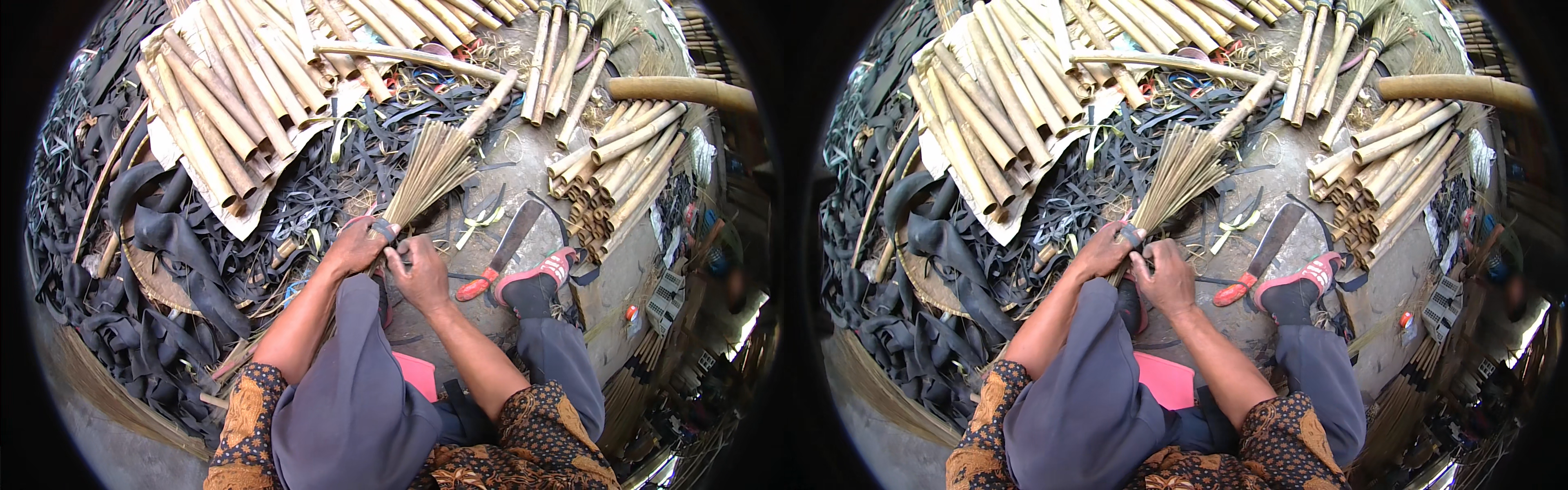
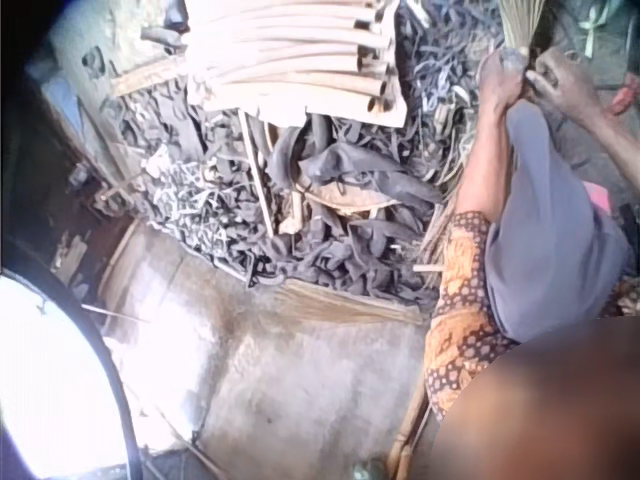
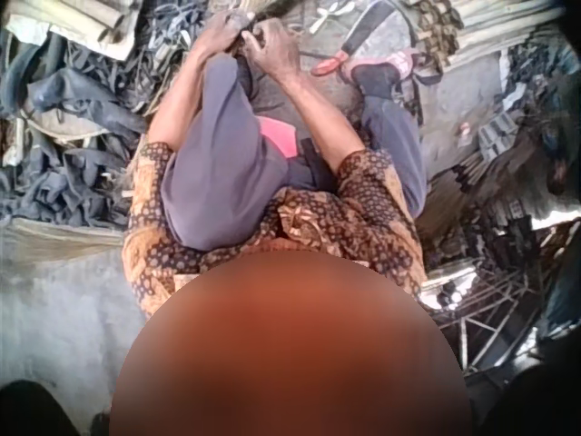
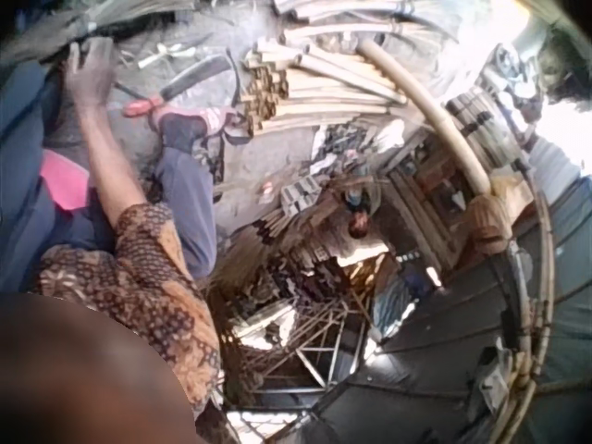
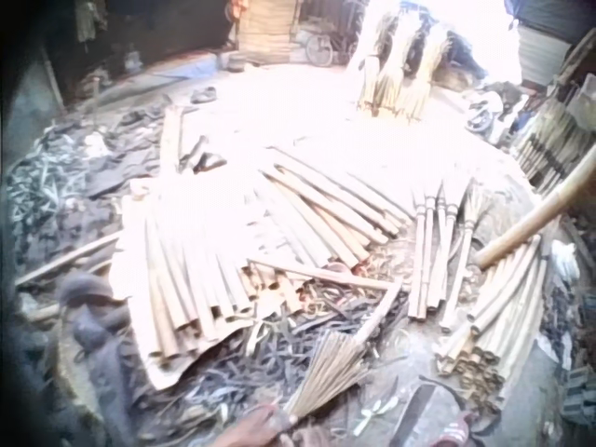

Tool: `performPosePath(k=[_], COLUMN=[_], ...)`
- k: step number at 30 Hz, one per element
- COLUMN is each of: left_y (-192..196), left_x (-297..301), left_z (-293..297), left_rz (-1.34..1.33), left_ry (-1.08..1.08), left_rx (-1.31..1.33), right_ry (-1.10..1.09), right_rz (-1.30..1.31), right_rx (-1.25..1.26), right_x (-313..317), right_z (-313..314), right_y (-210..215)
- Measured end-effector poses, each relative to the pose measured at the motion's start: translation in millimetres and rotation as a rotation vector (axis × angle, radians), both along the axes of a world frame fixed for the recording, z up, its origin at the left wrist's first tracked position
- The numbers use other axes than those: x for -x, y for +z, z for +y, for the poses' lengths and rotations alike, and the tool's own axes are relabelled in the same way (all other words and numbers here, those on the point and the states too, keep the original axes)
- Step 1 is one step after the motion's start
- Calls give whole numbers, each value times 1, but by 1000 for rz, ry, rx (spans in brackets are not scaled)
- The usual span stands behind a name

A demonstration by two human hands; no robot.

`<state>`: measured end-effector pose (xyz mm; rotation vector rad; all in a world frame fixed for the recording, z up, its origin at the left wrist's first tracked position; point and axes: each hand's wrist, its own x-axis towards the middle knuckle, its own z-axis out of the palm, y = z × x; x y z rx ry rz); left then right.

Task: The person gathers bundles of straw, aligns them, and secures them to bamboo handles using black rubber strips. They wrap the strips tightly around the junction, cut excess material, and place the finished brooms aside.

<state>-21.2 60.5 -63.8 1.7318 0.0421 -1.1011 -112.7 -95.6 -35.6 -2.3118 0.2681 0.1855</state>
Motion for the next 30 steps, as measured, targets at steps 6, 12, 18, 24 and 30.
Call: performPosePath(k=[6, 12, 18, 24, 30], left_y=[-2, -4, 6, 15, 17], left_x=[2, 6, 3, -1, -7], left_z=[0, 2, 2, 2, -10], left_rz=[-58, -152, -39, -110, 5], left_ry=[-74, -81, -35, -114, -205], left_rx=[-84, -5, 34, 71, -183], right_ry=[48, 61, 153, 90, -130], right_rz=[-62, 79, 127, 94, 161], right_rx=[151, 169, -8, -34, -228], right_x=[-8, -21, -11, -5, 13], right_z=[9, -28, -25, -16, 15], right_y=[2, 3, 6, -3, 6])
